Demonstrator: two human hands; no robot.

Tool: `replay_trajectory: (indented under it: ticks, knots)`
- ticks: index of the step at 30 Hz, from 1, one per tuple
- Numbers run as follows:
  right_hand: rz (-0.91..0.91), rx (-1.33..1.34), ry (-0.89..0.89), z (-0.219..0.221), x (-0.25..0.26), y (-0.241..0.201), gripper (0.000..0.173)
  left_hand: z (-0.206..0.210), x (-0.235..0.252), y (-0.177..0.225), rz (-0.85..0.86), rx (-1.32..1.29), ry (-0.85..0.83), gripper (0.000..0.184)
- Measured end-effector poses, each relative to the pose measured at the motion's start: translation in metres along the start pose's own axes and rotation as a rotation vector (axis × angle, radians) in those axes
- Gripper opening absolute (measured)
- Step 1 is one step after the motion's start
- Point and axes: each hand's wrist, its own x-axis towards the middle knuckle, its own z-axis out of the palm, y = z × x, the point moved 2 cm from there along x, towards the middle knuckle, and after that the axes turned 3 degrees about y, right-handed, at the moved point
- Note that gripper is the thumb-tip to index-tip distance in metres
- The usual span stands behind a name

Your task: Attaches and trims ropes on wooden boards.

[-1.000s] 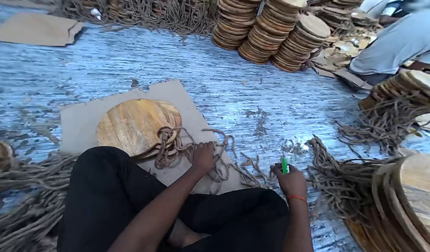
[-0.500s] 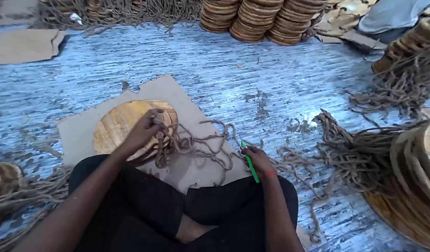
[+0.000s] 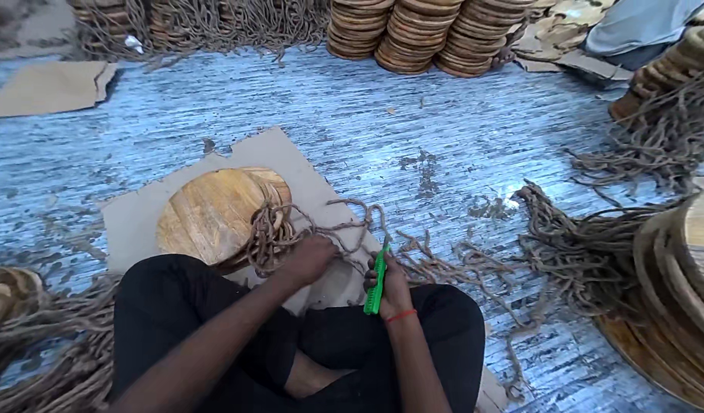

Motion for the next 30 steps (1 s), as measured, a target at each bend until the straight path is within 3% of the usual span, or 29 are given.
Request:
replay_trajectory:
  ticks: [3,7,11,13,17,20,24,30]
  knots:
    - [0.040,0.053,-0.076,-0.006,-0.030,0.018,0.036,0.047,0.024,0.010,0.000,-0.015,-0.068,0.035]
    - [0.143,0.030,-0.103,-0.022,-0.066,0.051,0.034,0.040,0.034,0.011,0.015,-0.028,-0.081,0.028]
    - [0.261,0.025,-0.018,-0.016,-0.076,0.080,0.032,0.043,0.029,-0.003,0.116,0.034,-0.237,0.039]
    - [0.256,0.025,0.009,-0.010,-0.073,0.082,0.031,0.038,0.026,-0.011,0.053,-0.047,-0.224,0.033]
    - [0.281,-0.125,-0.003,-0.008,-0.071,0.084,0.031,-0.001,0.011,-0.011,-0.182,-0.604,-0.044,0.037]
    - [0.321,-0.282,-0.073,0.001,-0.064,0.087,0.029,-0.031,-0.005,-0.015,-0.251,-0.802,-0.050,0.034]
    - [0.244,-0.416,-0.160,0.033,-0.046,0.080,0.036,-0.051,-0.031,-0.024,-0.374,-0.893,0.014,0.024]
    - [0.135,-0.577,-0.331,0.060,-0.023,0.068,0.055,-0.038,-0.062,-0.034,-0.510,-0.937,0.101,0.028]
